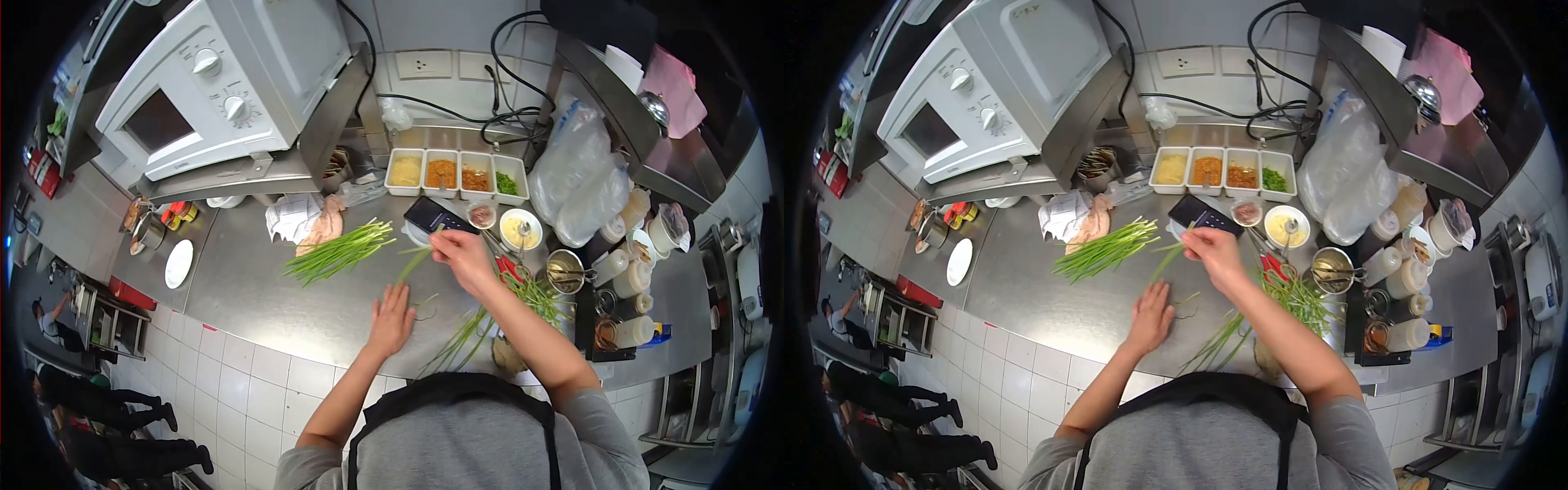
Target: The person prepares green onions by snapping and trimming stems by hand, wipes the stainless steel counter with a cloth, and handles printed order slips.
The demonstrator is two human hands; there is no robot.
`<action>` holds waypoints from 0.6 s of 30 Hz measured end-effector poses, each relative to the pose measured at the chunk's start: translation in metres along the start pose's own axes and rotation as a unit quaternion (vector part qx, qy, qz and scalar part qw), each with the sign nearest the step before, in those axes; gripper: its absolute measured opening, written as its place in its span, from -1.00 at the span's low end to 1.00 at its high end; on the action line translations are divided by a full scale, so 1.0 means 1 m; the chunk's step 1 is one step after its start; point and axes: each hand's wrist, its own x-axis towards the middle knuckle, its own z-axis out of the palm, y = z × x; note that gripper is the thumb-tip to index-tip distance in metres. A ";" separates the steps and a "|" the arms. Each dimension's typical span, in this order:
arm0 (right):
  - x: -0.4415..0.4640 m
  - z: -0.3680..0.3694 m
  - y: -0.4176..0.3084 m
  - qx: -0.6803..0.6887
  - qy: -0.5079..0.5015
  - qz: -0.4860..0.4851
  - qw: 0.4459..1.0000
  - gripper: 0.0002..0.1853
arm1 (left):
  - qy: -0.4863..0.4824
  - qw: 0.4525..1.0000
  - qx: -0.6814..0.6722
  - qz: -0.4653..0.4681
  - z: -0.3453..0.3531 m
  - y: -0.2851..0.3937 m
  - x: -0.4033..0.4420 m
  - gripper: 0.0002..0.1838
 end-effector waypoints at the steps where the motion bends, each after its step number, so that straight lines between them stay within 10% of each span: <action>1: 0.015 0.016 0.007 0.014 -0.009 0.005 1.000 -0.83 | -0.007 1.000 0.021 0.005 0.007 -0.003 -0.004 -0.37; 4: 0.064 0.044 0.037 0.030 -0.052 0.045 0.997 -0.79 | -0.038 0.992 0.096 0.073 0.019 0.006 -0.021 -0.29; 7: 0.090 0.042 0.057 -0.273 -0.084 0.090 0.954 -0.73 | -0.082 0.981 0.068 0.160 0.021 0.015 -0.035 -0.25; 10: 0.085 0.008 0.076 -0.444 -0.070 -0.079 0.890 -0.68 | -0.097 0.972 0.039 0.208 0.022 0.010 -0.034 -0.28; 13: 0.043 -0.028 0.046 -0.276 -0.117 0.049 0.953 -0.68 | -0.171 0.946 -0.198 0.189 0.011 0.000 -0.023 -0.37; 18: -0.035 -0.112 0.016 -0.307 -0.074 0.085 0.945 -0.75 | 0.069 0.959 -0.253 0.110 -0.015 -0.039 0.024 -0.94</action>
